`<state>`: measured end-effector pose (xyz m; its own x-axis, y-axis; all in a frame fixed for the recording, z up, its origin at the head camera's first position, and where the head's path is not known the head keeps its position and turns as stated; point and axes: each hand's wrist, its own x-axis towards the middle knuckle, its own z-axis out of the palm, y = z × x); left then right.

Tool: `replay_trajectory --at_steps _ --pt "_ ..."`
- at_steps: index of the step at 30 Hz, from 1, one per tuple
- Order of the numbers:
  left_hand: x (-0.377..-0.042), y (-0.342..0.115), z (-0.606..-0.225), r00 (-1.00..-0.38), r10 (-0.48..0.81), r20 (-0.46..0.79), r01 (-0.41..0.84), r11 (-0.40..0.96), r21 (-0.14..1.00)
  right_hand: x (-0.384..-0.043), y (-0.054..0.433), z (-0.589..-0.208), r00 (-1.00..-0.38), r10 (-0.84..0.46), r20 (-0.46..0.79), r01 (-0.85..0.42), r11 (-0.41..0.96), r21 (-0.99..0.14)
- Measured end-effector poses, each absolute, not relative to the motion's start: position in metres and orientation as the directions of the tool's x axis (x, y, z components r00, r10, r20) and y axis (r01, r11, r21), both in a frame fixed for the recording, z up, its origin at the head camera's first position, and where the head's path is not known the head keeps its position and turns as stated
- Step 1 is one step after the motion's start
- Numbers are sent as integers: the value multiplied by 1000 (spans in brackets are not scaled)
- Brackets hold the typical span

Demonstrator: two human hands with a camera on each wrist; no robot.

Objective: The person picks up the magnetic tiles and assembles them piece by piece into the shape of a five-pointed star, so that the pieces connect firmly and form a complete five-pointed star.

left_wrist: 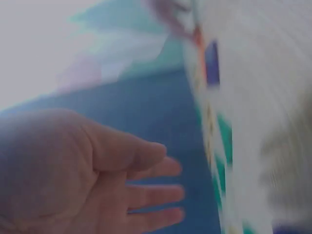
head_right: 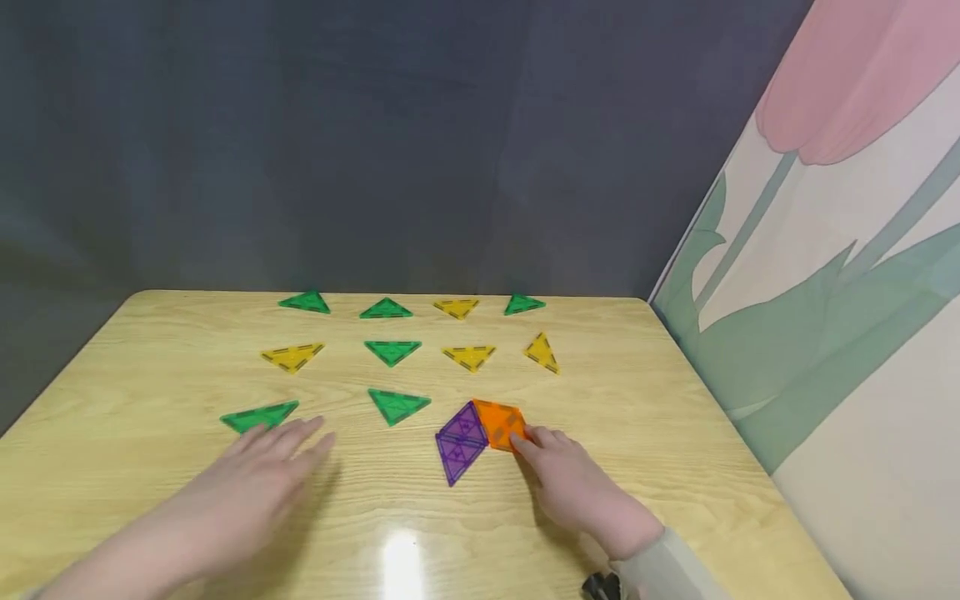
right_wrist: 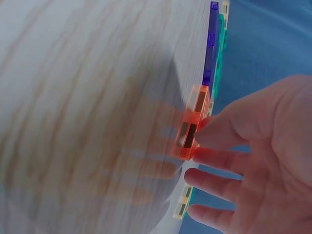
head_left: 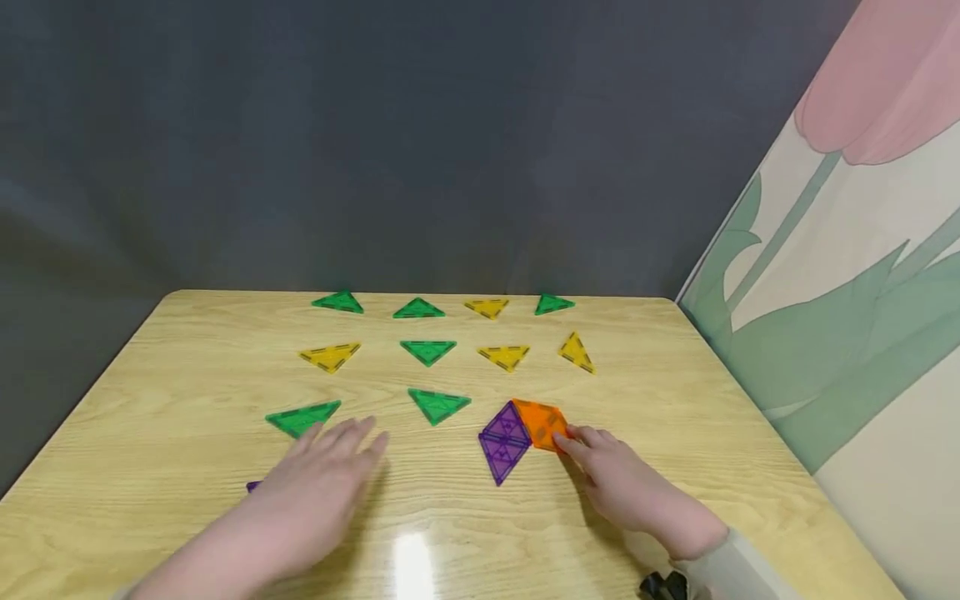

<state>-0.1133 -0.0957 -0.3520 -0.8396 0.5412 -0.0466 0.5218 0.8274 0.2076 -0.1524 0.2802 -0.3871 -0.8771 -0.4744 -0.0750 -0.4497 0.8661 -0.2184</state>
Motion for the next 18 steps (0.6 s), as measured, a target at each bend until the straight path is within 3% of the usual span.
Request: replay_trajectory --at_steps 4,10,14,18 --pt "-90 -156 -371 -894 438 -96 411 887 212 -153 283 -386 -877 -475 -78 -445 861 -245" --pt "-80 -184 -405 -930 339 -140 311 932 188 -151 292 -389 -871 -490 -39 -466 848 -254" --pt "-73 -180 -410 -905 420 -71 403 897 183 -153 290 -393 -858 -512 -25 -489 833 -259" --pt "-71 -156 -409 -806 591 41 590 793 155 -156 285 -392 -847 -531 -13 -513 824 -240"
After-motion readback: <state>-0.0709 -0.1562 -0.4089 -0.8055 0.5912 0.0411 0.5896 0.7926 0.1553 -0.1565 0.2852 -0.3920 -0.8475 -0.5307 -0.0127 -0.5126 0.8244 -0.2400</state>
